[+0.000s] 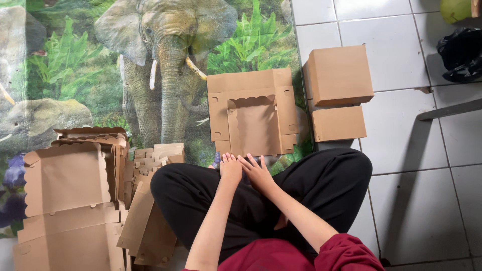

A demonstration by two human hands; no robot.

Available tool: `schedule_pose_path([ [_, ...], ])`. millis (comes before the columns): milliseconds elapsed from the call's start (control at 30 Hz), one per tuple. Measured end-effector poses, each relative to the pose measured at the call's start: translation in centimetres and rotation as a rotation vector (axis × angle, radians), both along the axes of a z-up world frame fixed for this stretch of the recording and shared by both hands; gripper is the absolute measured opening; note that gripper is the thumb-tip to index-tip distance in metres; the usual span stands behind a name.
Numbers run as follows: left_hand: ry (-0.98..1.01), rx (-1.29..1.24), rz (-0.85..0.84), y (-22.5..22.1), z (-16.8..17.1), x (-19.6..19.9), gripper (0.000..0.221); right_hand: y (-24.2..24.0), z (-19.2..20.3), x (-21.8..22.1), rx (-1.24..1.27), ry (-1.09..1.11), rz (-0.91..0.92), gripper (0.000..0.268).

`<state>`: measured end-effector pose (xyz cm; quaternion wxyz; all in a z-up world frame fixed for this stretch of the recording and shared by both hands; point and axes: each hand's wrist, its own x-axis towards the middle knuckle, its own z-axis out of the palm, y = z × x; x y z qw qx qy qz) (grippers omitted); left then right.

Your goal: The person folds a cardboard box by hand, creasing the edges and interlocking the tabs to form the box shape.

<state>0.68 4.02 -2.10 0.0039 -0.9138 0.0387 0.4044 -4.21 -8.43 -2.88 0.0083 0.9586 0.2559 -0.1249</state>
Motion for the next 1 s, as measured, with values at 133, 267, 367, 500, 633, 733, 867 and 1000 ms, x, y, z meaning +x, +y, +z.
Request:
schedule_pose_path([
  [133, -0.212, -0.062, 0.058, -0.3, -0.3, -1.3, 0.055, -0.9, 0.1, 0.0, 0.374, -0.102, -0.176, 0.074],
  [267, -0.601, -0.182, 0.308, -1.0, 5.2, -1.6, 0.072, -2.1, 0.7, 0.7, 0.797, -0.156, -0.464, 0.069],
  [367, -0.698, -0.421, 0.115, -1.3, 10.5, -1.2, 0.065, -2.5, 1.7, 0.8, 0.744, -0.204, -0.482, 0.068],
  [500, -0.749, -0.492, -0.184, -2.1, 3.4, -1.9, 0.062, -1.5, 0.4, 1.0, 0.714, -0.246, -0.407, 0.064],
  [633, -0.449, -0.563, -0.065, -2.6, 2.0, -2.2, 0.076, -1.7, 0.8, 1.1, 0.505, -0.176, -0.421, 0.066],
  [733, -0.501, -0.456, -0.042, -2.4, 2.9, -2.1, 0.077, -2.4, 2.4, 1.8, 0.525, -0.035, -0.452, 0.080],
  [867, -0.442, -0.394, 0.146, -2.3, 5.1, -1.7, 0.077, -4.1, 2.2, 4.3, 0.476, 0.209, -0.571, 0.104],
  [1000, -0.397, -0.317, 0.271, -2.2, 3.0, -1.1, 0.081, -6.4, 3.2, 5.5, 0.560, 0.251, -0.661, 0.101],
])
